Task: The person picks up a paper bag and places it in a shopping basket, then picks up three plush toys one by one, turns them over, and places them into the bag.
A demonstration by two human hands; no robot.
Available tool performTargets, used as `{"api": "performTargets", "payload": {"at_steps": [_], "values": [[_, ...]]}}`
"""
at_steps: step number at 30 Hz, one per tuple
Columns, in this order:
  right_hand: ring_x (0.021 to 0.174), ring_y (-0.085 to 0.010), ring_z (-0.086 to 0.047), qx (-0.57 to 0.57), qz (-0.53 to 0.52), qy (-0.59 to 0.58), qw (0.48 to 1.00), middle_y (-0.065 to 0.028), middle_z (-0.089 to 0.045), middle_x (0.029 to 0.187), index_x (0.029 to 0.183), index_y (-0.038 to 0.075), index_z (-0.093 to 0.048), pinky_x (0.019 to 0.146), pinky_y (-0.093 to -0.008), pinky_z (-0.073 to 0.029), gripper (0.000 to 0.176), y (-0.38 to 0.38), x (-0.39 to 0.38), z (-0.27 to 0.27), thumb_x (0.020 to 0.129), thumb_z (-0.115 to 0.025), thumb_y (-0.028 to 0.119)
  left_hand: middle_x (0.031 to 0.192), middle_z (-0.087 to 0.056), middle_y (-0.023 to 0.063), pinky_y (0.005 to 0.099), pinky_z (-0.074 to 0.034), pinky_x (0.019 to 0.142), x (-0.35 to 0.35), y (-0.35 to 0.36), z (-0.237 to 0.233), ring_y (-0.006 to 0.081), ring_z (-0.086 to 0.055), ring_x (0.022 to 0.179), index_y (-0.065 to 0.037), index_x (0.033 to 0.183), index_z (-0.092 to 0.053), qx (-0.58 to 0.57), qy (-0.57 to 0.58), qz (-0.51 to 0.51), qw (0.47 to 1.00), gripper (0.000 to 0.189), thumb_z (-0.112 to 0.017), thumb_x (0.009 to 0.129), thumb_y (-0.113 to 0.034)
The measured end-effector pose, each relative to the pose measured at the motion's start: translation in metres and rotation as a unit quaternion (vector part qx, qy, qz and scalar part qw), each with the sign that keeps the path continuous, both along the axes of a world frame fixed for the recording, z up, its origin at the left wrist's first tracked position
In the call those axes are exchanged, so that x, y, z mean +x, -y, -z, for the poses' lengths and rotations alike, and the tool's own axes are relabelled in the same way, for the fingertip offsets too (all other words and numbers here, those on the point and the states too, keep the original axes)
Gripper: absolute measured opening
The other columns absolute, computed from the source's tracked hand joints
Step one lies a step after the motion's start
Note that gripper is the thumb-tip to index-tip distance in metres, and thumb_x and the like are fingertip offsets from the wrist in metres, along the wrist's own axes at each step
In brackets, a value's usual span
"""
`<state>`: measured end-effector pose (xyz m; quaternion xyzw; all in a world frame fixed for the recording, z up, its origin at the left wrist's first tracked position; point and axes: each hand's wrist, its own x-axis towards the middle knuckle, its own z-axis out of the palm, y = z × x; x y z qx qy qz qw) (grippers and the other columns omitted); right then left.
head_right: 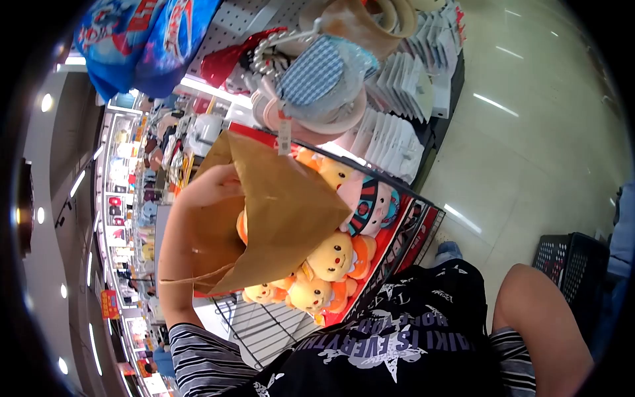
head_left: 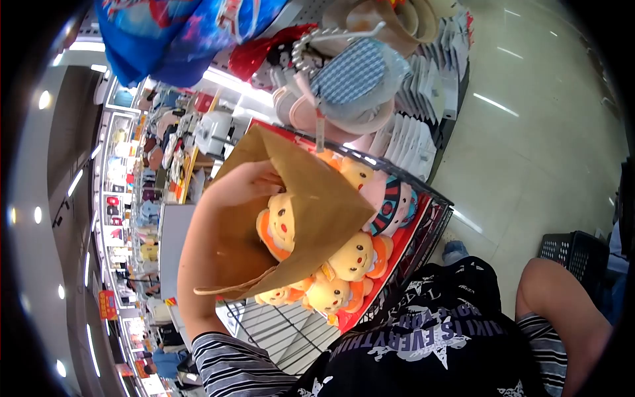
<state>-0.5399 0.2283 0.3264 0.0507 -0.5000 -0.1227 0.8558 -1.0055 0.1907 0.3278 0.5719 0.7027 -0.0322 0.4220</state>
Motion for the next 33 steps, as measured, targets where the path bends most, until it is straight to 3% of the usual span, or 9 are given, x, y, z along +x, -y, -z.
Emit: {"api": "performTargets", "payload": {"at_steps": [5, 10, 16, 19, 20, 23, 27, 30, 33], "values": [[0.05, -0.0054, -0.038, -0.001, -0.067, 0.021, 0.998, -0.0028, -0.057, 0.086, 0.092, 0.001, -0.048, 0.049, -0.0173, -0.034, 0.014, 0.005, -0.01, -0.002, 0.084, -0.046, 0.012, 0.109, -0.056, 0.0119, 0.0312, -0.04, 0.09, 0.011, 0.055, -0.048, 0.0201, -0.053, 0.103, 0.002, 0.116, -0.046, 0.115, 0.034, -0.06, 0.991, 0.04, -0.052, 0.077, 0.001], [0.046, -0.0036, -0.036, 0.003, -0.162, 0.033, 0.986, -0.0028, -0.057, 0.089, 0.092, 0.0, -0.046, 0.047, -0.0154, -0.033, 0.016, 0.015, -0.02, -0.006, 0.085, -0.043, 0.014, 0.105, -0.058, 0.0131, 0.0323, -0.039, 0.091, 0.012, 0.137, -0.07, 0.0215, -0.054, 0.102, 0.004, 0.113, -0.047, 0.317, -0.078, -0.1, 0.94, 0.036, -0.049, 0.077, 0.002], [0.042, -0.0007, -0.031, 0.026, -0.395, 0.042, 0.917, -0.0001, -0.054, 0.085, 0.091, -0.001, -0.045, 0.044, -0.0125, -0.03, 0.015, 0.029, -0.064, -0.002, 0.085, -0.043, 0.013, 0.098, -0.059, 0.0163, 0.0345, -0.04, 0.088, -0.004, 0.259, -0.048, 0.0247, -0.056, 0.096, 0.006, 0.108, -0.049, 0.495, -0.088, -0.23, 0.833, 0.028, -0.05, 0.081, -0.003], [0.042, -0.0003, -0.032, 0.096, -0.393, 0.107, 0.908, 0.0025, -0.046, 0.076, 0.082, 0.001, -0.045, 0.043, -0.0118, -0.028, 0.011, 0.045, -0.131, -0.011, 0.085, -0.046, 0.012, 0.094, -0.06, 0.0137, 0.0305, -0.042, 0.084, -0.006, 0.305, -0.02, 0.0203, -0.057, 0.091, 0.005, 0.104, -0.051, 0.527, -0.075, -0.321, 0.784, 0.023, -0.05, 0.083, -0.002], [0.044, -0.0003, -0.031, 0.102, -0.424, 0.124, 0.891, 0.0036, -0.038, 0.069, 0.076, 0.006, -0.043, 0.041, -0.0117, -0.026, 0.012, 0.055, -0.14, -0.01, 0.084, -0.049, 0.012, 0.093, -0.061, 0.0125, 0.0285, -0.042, 0.083, -0.007, 0.317, -0.01, 0.0184, -0.057, 0.09, 0.005, 0.104, -0.052, 0.511, -0.074, -0.356, 0.779, 0.022, -0.049, 0.082, -0.001], [0.048, 0.0001, -0.033, 0.131, -0.477, 0.125, 0.86, 0.0044, -0.037, 0.069, 0.073, 0.009, -0.04, 0.04, -0.0129, -0.026, 0.017, 0.081, -0.173, -0.008, 0.083, -0.053, 0.013, 0.091, -0.062, 0.0093, 0.0242, -0.044, 0.078, -0.012, 0.34, 0.023, 0.0139, -0.058, 0.086, 0.004, 0.101, -0.055, 0.43, -0.058, -0.432, 0.791, 0.021, -0.048, 0.082, 0.0], [0.054, -0.0012, -0.037, 0.155, -0.518, 0.166, 0.825, 0.0056, -0.037, 0.071, 0.073, 0.011, -0.044, 0.04, -0.0149, -0.026, 0.017, 0.118, -0.208, -0.001, 0.083, -0.056, 0.016, 0.087, -0.063, 0.0087, 0.0255, -0.048, 0.07, -0.023, 0.362, 0.075, 0.0145, -0.06, 0.078, 0.001, 0.098, -0.058, 0.323, -0.063, -0.432, 0.84, 0.019, -0.054, 0.081, -0.007], [0.055, -0.0085, -0.044, 0.161, -0.501, 0.236, 0.817, 0.0033, -0.046, 0.074, 0.076, 0.009, -0.054, 0.045, -0.0228, -0.036, 0.01, 0.146, -0.22, 0.009, 0.079, -0.061, 0.016, 0.083, -0.063, 0.0115, 0.0281, -0.048, 0.067, -0.026, 0.371, 0.092, 0.0202, -0.061, 0.073, -0.002, 0.098, -0.059, 0.232, -0.09, -0.363, 0.898, 0.023, -0.056, 0.079, -0.015], [0.062, -0.0116, -0.04, 0.253, -0.499, 0.414, 0.718, 0.0038, -0.048, 0.079, 0.082, 0.016, -0.061, 0.045, -0.0217, -0.031, 0.009, 0.167, -0.239, 0.033, 0.074, -0.058, 0.018, 0.091, -0.063, 0.0107, 0.029, -0.048, 0.07, -0.03, 0.372, 0.107, 0.0188, -0.061, 0.076, -0.005, 0.105, -0.057, 0.099, -0.077, -0.336, 0.934, 0.028, -0.055, 0.08, -0.018]]}}
